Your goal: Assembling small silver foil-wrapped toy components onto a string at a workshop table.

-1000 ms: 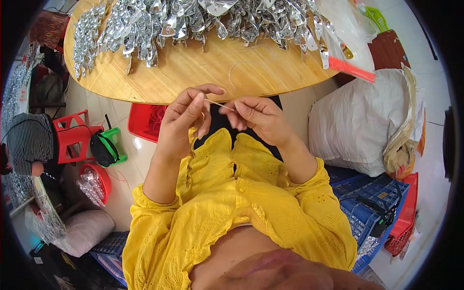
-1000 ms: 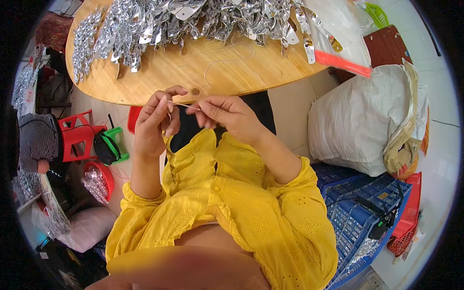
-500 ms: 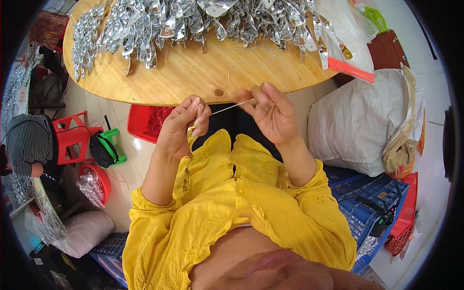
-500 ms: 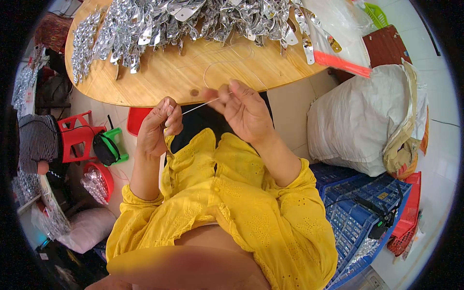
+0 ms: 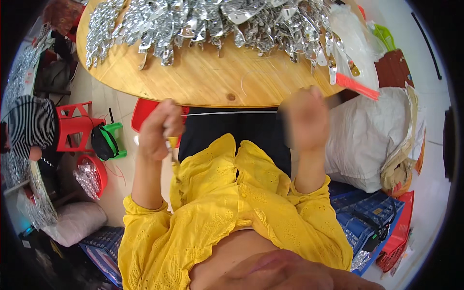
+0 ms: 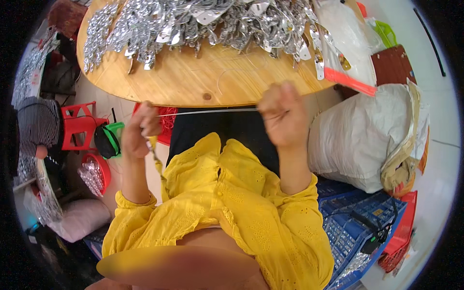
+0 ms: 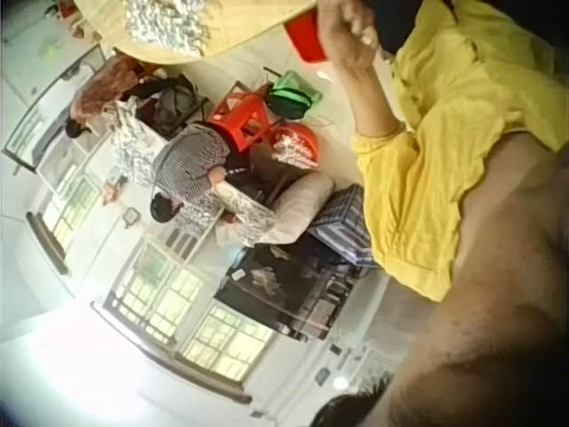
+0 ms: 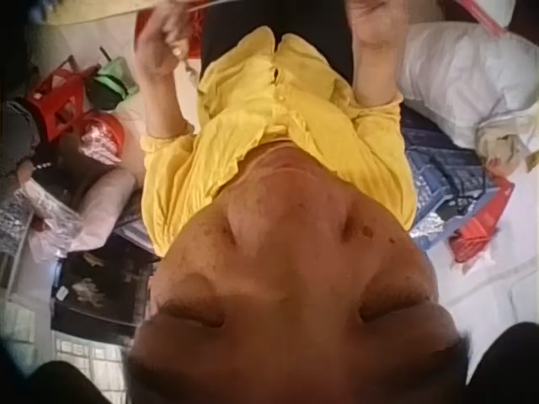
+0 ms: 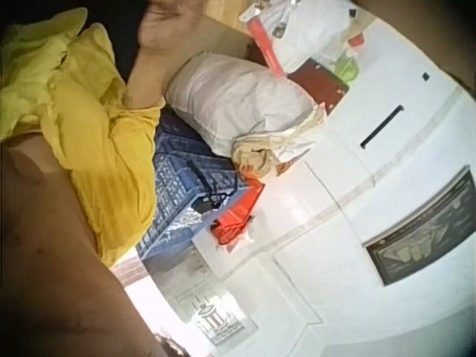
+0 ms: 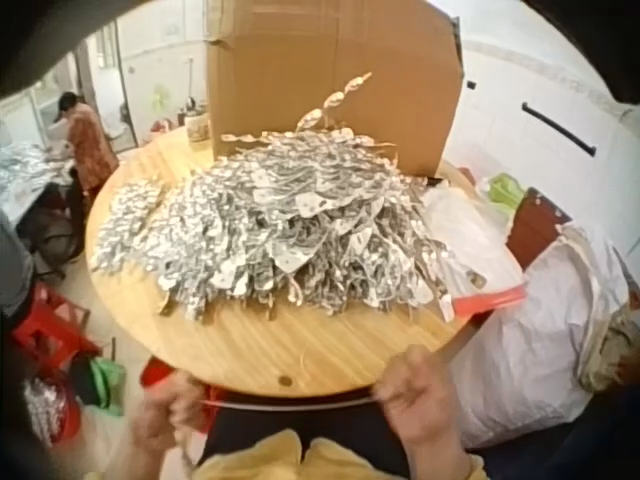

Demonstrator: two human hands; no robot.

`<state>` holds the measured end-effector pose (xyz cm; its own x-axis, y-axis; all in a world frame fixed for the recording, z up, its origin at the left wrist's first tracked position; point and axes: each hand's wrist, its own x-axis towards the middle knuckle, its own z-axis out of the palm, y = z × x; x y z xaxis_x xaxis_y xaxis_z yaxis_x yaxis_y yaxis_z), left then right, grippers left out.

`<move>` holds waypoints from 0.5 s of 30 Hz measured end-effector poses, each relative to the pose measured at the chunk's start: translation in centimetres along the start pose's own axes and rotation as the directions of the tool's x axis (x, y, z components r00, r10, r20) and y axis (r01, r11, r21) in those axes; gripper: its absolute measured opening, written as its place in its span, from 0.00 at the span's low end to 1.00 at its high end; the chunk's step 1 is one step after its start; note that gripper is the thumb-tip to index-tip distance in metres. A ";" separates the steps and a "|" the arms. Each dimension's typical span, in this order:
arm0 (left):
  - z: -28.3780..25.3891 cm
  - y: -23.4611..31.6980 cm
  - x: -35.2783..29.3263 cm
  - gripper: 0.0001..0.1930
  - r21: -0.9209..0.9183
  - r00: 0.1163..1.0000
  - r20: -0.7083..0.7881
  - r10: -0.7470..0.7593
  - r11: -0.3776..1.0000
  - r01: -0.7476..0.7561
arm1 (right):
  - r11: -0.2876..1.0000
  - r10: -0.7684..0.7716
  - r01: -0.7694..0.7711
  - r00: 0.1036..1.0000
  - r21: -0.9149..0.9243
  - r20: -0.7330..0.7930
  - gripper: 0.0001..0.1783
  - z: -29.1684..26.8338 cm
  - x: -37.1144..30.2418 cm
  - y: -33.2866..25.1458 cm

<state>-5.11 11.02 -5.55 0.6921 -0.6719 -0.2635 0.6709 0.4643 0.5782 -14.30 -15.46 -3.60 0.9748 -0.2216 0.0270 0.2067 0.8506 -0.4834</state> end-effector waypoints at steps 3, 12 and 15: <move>1.1 -3.4 0.2 0.06 0.148 0.993 0.076 -0.085 0.986 0.073 | 0.991 0.122 -0.118 0.990 -0.067 0.067 0.14 2.5 0.0 2.6; -3.7 -4.5 -5.3 0.03 0.785 0.893 0.211 -0.397 0.613 0.087 | 0.980 -0.188 0.198 0.967 -0.039 0.172 0.12 3.7 1.8 -0.5; -5.9 1.4 -6.9 0.09 0.764 0.990 0.127 -0.056 0.643 -0.061 | 0.928 -0.136 0.187 0.975 -0.322 0.174 0.09 4.4 1.1 1.1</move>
<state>-7.37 19.72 -7.51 0.6138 -0.7648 -0.1957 0.1858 -0.1010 0.9774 -12.63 -12.70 -0.24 0.9371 -0.2492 0.2444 0.3473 0.5948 -0.7250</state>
